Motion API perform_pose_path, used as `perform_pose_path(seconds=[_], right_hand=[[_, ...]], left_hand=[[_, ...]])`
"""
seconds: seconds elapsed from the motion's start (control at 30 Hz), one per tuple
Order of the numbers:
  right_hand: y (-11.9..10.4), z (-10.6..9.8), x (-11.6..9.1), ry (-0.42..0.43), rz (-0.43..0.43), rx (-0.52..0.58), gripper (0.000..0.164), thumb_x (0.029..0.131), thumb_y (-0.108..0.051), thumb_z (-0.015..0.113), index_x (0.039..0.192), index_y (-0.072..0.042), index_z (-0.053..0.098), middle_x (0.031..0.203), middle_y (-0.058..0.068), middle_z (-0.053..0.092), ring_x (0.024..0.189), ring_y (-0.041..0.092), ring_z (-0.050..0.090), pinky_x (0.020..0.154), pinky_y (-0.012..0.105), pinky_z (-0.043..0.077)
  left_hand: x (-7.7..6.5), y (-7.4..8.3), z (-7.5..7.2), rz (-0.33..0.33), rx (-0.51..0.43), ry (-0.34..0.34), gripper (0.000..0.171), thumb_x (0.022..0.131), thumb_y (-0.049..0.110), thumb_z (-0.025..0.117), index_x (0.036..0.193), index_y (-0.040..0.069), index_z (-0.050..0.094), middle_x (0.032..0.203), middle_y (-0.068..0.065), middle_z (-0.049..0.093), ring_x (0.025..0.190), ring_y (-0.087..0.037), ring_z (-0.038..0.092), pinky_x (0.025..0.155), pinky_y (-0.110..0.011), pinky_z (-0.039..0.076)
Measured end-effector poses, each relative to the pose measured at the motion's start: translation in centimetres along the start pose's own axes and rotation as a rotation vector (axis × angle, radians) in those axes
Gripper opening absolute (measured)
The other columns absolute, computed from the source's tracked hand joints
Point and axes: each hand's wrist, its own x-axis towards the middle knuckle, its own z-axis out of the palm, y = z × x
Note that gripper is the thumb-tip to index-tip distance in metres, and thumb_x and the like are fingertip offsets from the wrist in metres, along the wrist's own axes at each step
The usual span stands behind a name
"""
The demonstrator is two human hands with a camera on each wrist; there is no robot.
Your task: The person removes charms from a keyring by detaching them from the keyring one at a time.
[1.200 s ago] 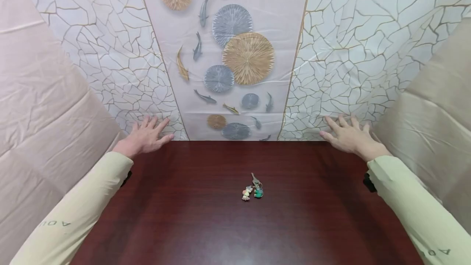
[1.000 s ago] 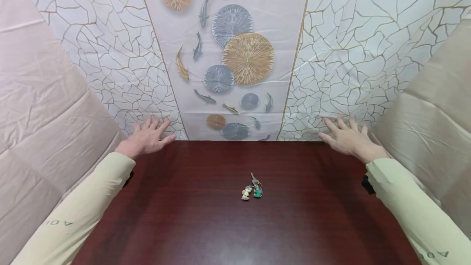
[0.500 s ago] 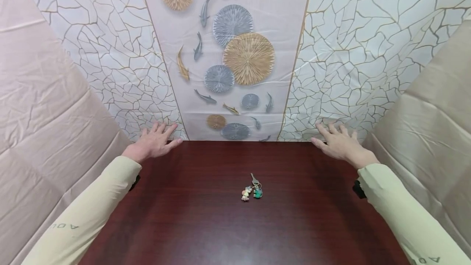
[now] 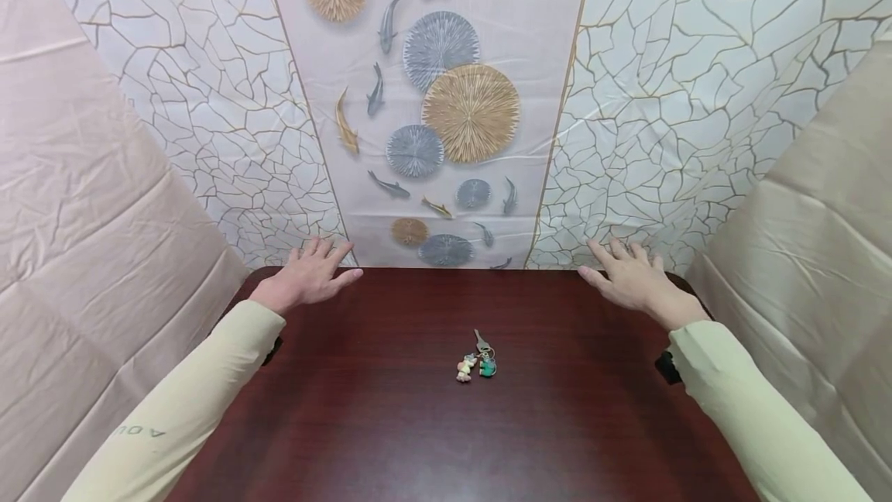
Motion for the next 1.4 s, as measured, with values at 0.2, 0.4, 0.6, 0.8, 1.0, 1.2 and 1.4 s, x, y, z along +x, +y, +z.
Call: perform_pose_path(seconds=[0.2,0.4,0.6,0.8,1.0,1.2,1.4], right_hand=[[-0.4,0.2,-0.1,0.004,-0.003,0.027,0.077,0.1,-0.062,0.029,0.158,-0.015,0.012,0.156,0.035,0.014,0.138,0.061,0.01,0.099,0.082,0.011],[-0.8,0.7,-0.2,0.009,-0.021,0.054,0.076,0.101,-0.059,0.032,0.157,-0.009,0.017,0.156,0.036,0.014,0.138,0.062,0.01,0.102,0.081,0.011],[-1.5,1.1,-0.4,0.044,-0.044,0.071,0.071,0.102,-0.054,0.036,0.154,-0.008,0.024,0.154,0.035,0.022,0.135,0.064,0.015,0.1,0.081,0.016],[-2.2,1.7,-0.5,0.053,-0.049,0.095,0.071,0.101,-0.053,0.039,0.151,-0.004,0.029,0.153,0.035,0.025,0.133,0.064,0.02,0.098,0.08,0.021],[-2.8,2.5,-0.5,0.104,-0.093,0.128,0.065,0.101,-0.044,0.046,0.146,0.002,0.037,0.149,0.034,0.034,0.132,0.061,0.027,0.101,0.076,0.025],[-3.4,3.2,-0.5,0.146,-0.169,0.191,0.057,0.1,-0.032,0.053,0.141,0.007,0.042,0.143,0.034,0.042,0.133,0.055,0.035,0.107,0.067,0.024],[-3.9,4.3,-0.6,0.171,-0.183,0.222,0.05,0.099,-0.027,0.056,0.135,0.007,0.048,0.136,0.033,0.051,0.127,0.052,0.045,0.104,0.066,0.032]], left_hand=[[0.2,0.9,0.2,0.003,0.002,0.008,0.075,0.097,0.066,0.032,0.156,0.019,0.025,0.159,-0.025,0.023,0.149,-0.048,0.01,0.114,-0.072,0.01],[0.3,1.5,0.7,0.019,-0.003,0.008,0.075,0.098,0.065,0.031,0.156,0.018,0.024,0.159,-0.025,0.022,0.149,-0.048,0.01,0.113,-0.073,0.013],[0.5,2.1,1.2,0.016,0.006,-0.006,0.075,0.098,0.066,0.028,0.157,0.021,0.02,0.159,-0.024,0.023,0.15,-0.045,0.011,0.114,-0.071,0.015],[0.7,3.1,1.8,0.028,-0.026,0.014,0.074,0.098,0.065,0.03,0.156,0.021,0.021,0.159,-0.023,0.024,0.149,-0.045,0.016,0.114,-0.07,0.017],[0.9,4.5,2.3,0.065,-0.044,0.037,0.069,0.099,0.062,0.032,0.153,0.019,0.027,0.155,-0.02,0.034,0.146,-0.042,0.025,0.111,-0.069,0.025],[1.0,6.0,2.8,0.105,-0.062,0.072,0.066,0.1,0.059,0.034,0.152,0.018,0.032,0.149,-0.017,0.043,0.14,-0.039,0.038,0.111,-0.065,0.028],[0.8,7.3,3.6,0.12,-0.082,0.063,0.065,0.1,0.059,0.034,0.152,0.02,0.03,0.15,-0.014,0.044,0.138,-0.036,0.042,0.108,-0.06,0.036]])
